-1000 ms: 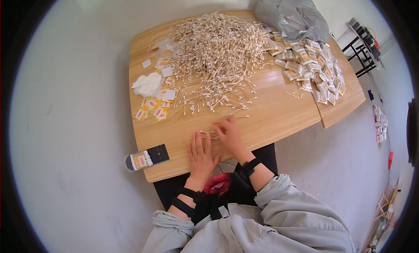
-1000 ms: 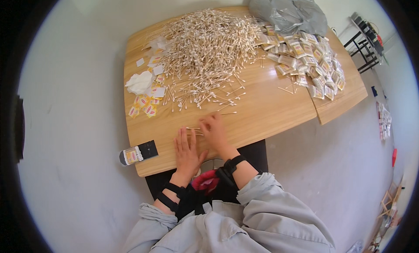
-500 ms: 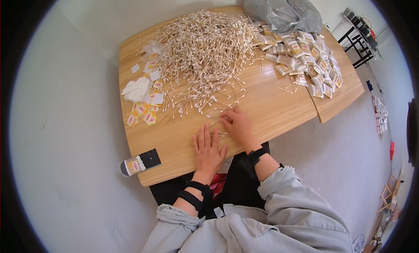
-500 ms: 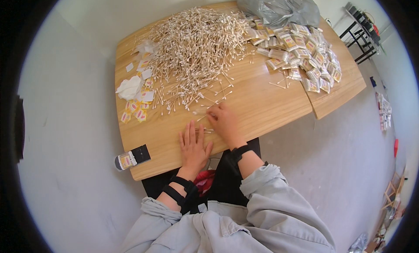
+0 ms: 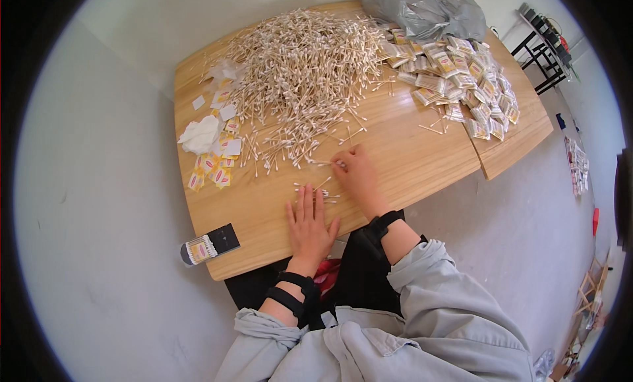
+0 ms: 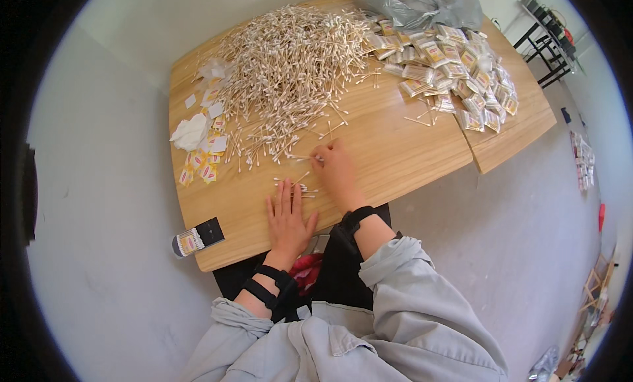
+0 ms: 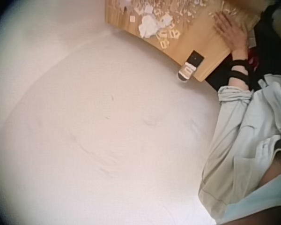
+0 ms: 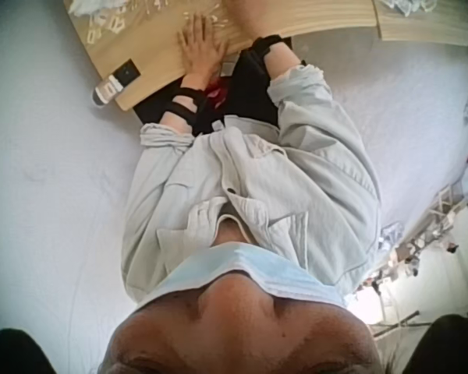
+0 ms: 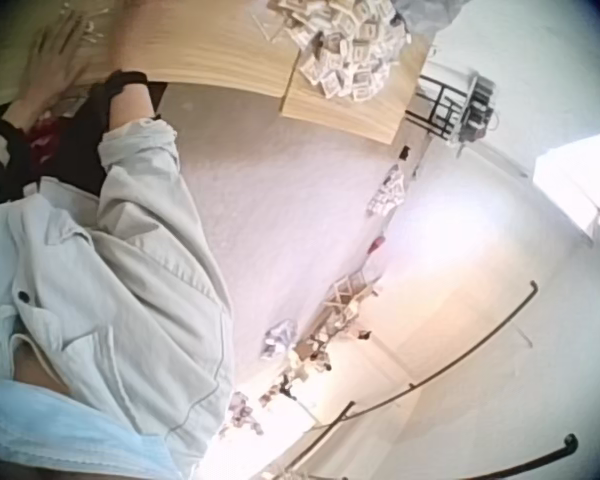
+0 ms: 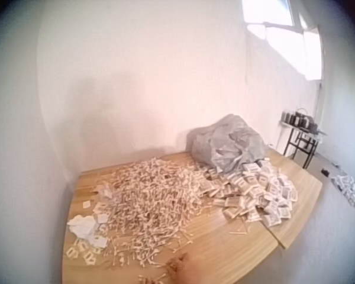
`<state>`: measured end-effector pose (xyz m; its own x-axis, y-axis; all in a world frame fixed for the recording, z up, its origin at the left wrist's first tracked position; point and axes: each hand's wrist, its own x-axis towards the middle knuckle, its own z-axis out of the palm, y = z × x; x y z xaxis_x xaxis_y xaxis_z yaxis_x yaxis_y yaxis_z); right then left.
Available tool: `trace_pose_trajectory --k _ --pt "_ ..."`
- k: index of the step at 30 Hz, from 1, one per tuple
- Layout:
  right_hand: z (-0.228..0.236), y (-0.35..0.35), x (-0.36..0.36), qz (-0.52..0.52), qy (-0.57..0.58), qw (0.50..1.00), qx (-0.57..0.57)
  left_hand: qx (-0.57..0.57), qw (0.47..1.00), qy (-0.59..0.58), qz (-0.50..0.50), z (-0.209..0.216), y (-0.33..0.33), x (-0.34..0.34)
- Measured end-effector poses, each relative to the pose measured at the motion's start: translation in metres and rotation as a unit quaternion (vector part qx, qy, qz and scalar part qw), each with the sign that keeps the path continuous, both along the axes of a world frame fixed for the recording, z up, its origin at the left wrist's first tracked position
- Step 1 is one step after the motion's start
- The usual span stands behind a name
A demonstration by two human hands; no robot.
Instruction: Packing cotton swabs into small plastic bags and sealing them.
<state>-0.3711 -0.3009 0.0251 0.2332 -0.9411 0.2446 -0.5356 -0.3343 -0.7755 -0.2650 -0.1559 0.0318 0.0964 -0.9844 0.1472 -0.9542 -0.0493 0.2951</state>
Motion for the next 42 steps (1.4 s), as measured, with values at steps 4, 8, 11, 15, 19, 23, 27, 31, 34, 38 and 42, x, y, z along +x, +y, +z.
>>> trace_pose_trajectory --k 4,8,11,15,19,23,27,31,34,38,42 --pt "0.002 0.024 0.008 0.071 0.012 0.997 0.024 -0.001 1.0 -0.018 0.0 -0.002 0.002 0.001" --pt "0.003 0.027 -0.002 0.161 0.022 0.986 0.033 0.009 1.0 -0.025 0.014 0.001 0.001 -0.001" --pt "0.008 0.026 -0.008 0.188 -0.009 0.979 0.084 0.013 1.0 -0.022 0.017 -0.001 0.001 0.001" --pt "0.005 0.029 -0.015 0.13 -0.116 0.978 0.115 0.029 0.999 -0.014 0.012 0.001 0.0 0.0" --pt "0.005 0.036 -0.023 0.157 -0.087 0.981 0.073 0.027 0.999 -0.022 0.015 -0.001 0.002 0.0" --pt "0.011 0.041 -0.021 0.151 -0.068 0.983 0.079 0.027 0.999 -0.029 0.003 -0.003 0.004 0.003" --pt "0.008 0.041 -0.02 0.142 -0.055 0.987 0.06 0.022 1.0 -0.013 0.01 -0.002 0.003 0.002" --pt "0.009 0.039 -0.023 0.156 -0.044 0.985 0.063 0.013 1.0 -0.011 0.012 -0.002 0.004 0.002" --pt "0.01 0.037 -0.025 0.167 -0.046 0.983 0.066 0.013 1.0 -0.001 0.019 -0.001 0.004 0.002" --pt "0.013 0.039 -0.024 0.178 -0.043 0.981 0.071 0.015 1.0 -0.005 0.027 -0.004 0.005 0.003" --pt "0.013 0.041 -0.025 0.171 -0.039 0.982 0.068 0.015 0.999 -0.011 0.031 -0.005 0.004 0.003"
